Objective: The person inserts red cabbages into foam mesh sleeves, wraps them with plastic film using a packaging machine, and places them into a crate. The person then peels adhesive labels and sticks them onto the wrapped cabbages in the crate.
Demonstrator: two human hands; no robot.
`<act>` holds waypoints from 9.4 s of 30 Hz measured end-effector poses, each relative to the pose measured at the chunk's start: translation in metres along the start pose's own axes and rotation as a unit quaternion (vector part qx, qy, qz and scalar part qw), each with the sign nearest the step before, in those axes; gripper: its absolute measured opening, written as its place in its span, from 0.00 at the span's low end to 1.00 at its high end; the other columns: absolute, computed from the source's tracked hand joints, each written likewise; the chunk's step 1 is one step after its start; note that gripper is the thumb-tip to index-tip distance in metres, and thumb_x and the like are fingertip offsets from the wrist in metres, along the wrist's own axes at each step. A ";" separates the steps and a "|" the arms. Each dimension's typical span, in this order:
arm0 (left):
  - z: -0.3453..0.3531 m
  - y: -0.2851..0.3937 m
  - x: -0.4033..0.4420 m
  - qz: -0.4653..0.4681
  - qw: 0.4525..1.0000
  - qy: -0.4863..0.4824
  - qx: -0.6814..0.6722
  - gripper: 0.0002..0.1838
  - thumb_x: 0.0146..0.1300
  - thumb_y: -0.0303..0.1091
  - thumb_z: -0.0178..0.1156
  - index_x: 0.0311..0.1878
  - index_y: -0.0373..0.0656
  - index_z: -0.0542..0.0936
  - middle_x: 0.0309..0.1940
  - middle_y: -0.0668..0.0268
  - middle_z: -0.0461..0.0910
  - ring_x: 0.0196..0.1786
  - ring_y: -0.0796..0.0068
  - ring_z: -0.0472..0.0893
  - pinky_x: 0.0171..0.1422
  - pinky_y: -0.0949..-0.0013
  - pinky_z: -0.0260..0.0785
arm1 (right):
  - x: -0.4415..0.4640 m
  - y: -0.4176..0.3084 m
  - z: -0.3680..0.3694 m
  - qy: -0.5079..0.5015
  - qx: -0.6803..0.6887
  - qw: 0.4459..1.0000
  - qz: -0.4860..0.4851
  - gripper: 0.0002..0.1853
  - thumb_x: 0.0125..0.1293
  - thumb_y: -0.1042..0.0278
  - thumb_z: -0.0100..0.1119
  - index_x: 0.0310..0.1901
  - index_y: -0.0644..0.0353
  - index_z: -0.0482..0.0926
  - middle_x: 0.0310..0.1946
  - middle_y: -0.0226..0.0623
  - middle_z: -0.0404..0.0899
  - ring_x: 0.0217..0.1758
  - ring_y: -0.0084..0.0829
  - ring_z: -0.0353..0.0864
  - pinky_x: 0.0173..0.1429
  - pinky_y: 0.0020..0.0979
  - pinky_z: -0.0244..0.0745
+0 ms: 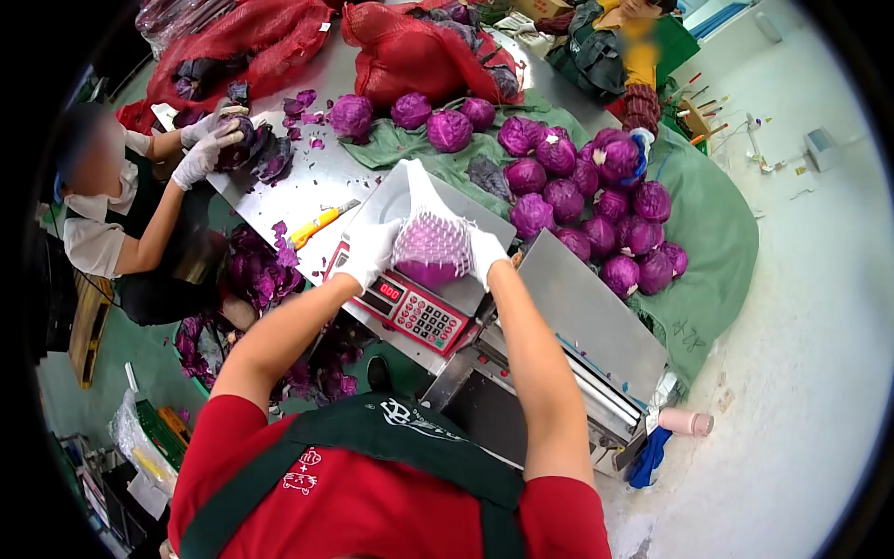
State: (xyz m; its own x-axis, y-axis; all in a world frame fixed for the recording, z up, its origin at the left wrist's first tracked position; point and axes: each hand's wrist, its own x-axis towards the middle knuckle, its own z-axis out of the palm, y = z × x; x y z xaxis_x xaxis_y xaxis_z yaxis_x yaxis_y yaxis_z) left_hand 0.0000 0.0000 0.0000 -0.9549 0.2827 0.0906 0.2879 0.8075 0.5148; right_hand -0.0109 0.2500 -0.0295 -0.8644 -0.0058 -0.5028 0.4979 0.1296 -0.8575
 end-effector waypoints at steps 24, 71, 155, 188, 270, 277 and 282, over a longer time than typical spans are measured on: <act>-0.052 0.159 -0.167 -0.190 0.339 -0.252 -0.886 0.26 0.61 0.45 0.53 0.55 0.33 0.70 0.46 0.47 0.77 0.54 0.51 0.77 0.64 0.50 0.66 | -0.347 0.011 -0.035 0.040 0.246 0.968 -0.009 0.17 0.70 0.59 0.50 0.50 0.65 0.73 0.45 0.39 0.78 0.52 0.31 0.77 0.57 0.36 0.74; 0.061 0.262 -0.074 0.492 0.836 -0.215 -0.109 0.07 0.63 0.30 0.56 0.42 0.45 0.80 0.45 0.62 0.79 0.33 0.69 0.81 0.37 0.71 0.75 | -0.428 0.151 -0.286 0.199 -0.447 0.835 -0.253 0.06 0.58 0.71 0.56 0.37 0.52 0.72 0.37 0.32 0.74 0.38 0.32 0.79 0.38 0.29 0.76; 0.051 0.307 -0.242 0.084 0.514 -0.731 -0.440 0.07 0.62 0.33 0.61 0.38 0.41 0.75 0.33 0.70 0.75 0.39 0.83 0.74 0.47 0.76 0.69 | -0.491 0.167 0.026 0.175 0.502 0.847 0.015 0.18 0.66 0.61 0.55 0.55 0.59 0.71 0.49 0.36 0.75 0.50 0.27 0.75 0.53 0.31 0.72; 0.082 0.346 -0.278 0.068 0.767 -0.411 -0.488 0.13 0.66 0.34 0.58 0.52 0.42 0.76 0.44 0.71 0.77 0.47 0.83 0.75 0.54 0.77 0.67 | -0.855 0.504 0.028 0.737 -0.133 0.455 0.482 0.16 0.59 0.60 0.55 0.47 0.58 0.78 0.43 0.51 0.77 0.45 0.55 0.76 0.52 0.47 0.72; 0.013 0.375 -0.167 0.087 0.715 -0.219 -0.659 0.16 0.63 0.29 0.61 0.53 0.37 0.75 0.41 0.70 0.80 0.44 0.84 0.77 0.51 0.79 0.69 | -0.471 -0.016 -0.156 0.168 0.027 0.979 -0.113 0.12 0.67 0.64 0.56 0.43 0.63 0.80 0.17 0.25 0.71 0.18 0.14 0.66 0.23 0.20 0.61; 0.030 0.380 -0.184 -0.018 0.640 -0.240 -0.730 0.06 0.62 0.27 0.62 0.41 0.38 0.81 0.43 0.67 0.78 0.43 0.79 0.78 0.49 0.76 0.70 | -0.417 0.054 -0.152 0.237 -0.011 0.897 -0.374 0.17 0.66 0.66 0.59 0.55 0.60 0.76 0.41 0.29 0.78 0.44 0.20 0.76 0.50 0.22 0.72; 0.031 0.378 -0.182 0.283 0.878 0.152 -0.355 0.12 0.56 0.27 0.66 0.45 0.42 0.84 0.46 0.60 0.77 0.49 0.70 0.76 0.54 0.70 0.69 | -0.405 0.076 -0.124 0.168 0.279 0.908 -0.264 0.13 0.64 0.66 0.62 0.47 0.59 0.76 0.42 0.28 0.77 0.47 0.20 0.74 0.57 0.25 0.69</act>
State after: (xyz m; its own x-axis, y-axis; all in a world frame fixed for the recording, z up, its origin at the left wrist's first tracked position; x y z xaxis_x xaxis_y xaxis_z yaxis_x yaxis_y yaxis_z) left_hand 0.2851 0.2699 0.1513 -0.6796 0.2973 0.6707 0.7079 0.0257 0.7059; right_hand 0.3681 0.3853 0.1229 -0.9186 0.3944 -0.0251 -0.1146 -0.3267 -0.9382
